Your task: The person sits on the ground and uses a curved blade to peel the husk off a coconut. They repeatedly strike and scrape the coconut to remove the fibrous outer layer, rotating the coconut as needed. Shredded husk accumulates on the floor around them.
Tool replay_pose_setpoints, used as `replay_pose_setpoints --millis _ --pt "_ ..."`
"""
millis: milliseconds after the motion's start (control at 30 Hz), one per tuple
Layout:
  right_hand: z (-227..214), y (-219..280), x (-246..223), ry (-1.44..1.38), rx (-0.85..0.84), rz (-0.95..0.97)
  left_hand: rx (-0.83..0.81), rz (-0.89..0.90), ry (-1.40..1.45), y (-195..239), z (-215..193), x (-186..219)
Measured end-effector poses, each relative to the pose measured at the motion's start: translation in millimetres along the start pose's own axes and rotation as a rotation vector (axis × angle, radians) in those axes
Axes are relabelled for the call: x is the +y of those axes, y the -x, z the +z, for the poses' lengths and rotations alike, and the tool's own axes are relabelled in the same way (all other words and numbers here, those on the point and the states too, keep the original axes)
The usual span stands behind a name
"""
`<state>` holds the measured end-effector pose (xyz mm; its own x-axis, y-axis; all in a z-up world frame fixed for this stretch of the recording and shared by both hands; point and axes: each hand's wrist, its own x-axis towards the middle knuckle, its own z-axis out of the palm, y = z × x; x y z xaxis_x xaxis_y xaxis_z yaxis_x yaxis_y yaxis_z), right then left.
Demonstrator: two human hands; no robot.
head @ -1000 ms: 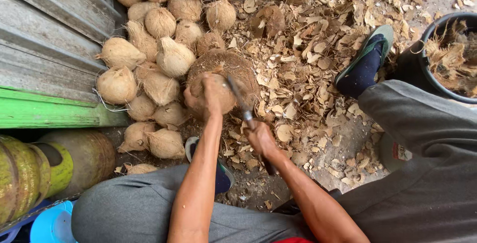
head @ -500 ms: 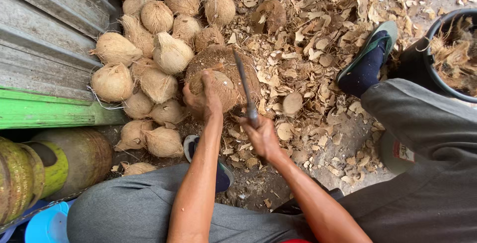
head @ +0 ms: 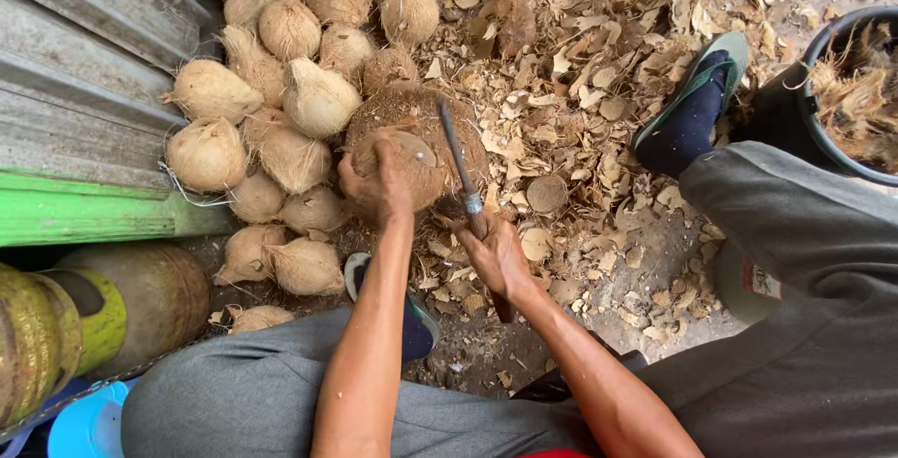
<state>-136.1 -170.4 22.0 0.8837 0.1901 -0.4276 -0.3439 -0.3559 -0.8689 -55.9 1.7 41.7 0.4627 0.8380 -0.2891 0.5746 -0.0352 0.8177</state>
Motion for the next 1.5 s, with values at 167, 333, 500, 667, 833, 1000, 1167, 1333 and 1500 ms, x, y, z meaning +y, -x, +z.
replay_pose_setpoints --millis 167,333,500,667,833,1000,1167,1333,1500 --pt "7.7 -3.1 15.0 0.052 -0.035 0.127 0.099 0.121 -0.166 8.9 2.3 -9.6" --pt "-2.9 -18.0 31.9 -0.147 -0.185 0.233 -0.116 0.070 0.103 -9.0 -1.9 -15.9" --pt "-13.4 -22.8 30.0 -0.150 -0.170 0.286 -0.366 0.234 0.290 -37.3 -19.4 -21.6" --pt "-22.7 -12.5 9.5 -0.090 -0.123 0.107 -0.312 0.191 0.337 -31.5 -18.1 -25.7" --pt "-40.8 -3.1 -18.0 -0.042 0.016 -0.044 -0.325 0.266 0.195 -31.2 -10.6 -21.5" --pt "-33.9 5.6 -37.5 -0.161 -0.092 -0.072 -0.345 0.500 0.117 -29.0 -2.4 -18.7" --pt "-41.4 5.6 -46.5 -0.119 -0.098 0.022 -0.413 0.423 0.123 -30.3 6.4 -6.8" --pt "-27.6 9.2 -41.7 -0.361 0.042 -0.252 -0.326 0.508 -0.027 -28.5 1.8 -14.0" --pt "-23.4 -3.8 -44.9 -0.194 -0.039 -0.037 -0.259 0.597 0.038 -34.5 7.6 -9.0"
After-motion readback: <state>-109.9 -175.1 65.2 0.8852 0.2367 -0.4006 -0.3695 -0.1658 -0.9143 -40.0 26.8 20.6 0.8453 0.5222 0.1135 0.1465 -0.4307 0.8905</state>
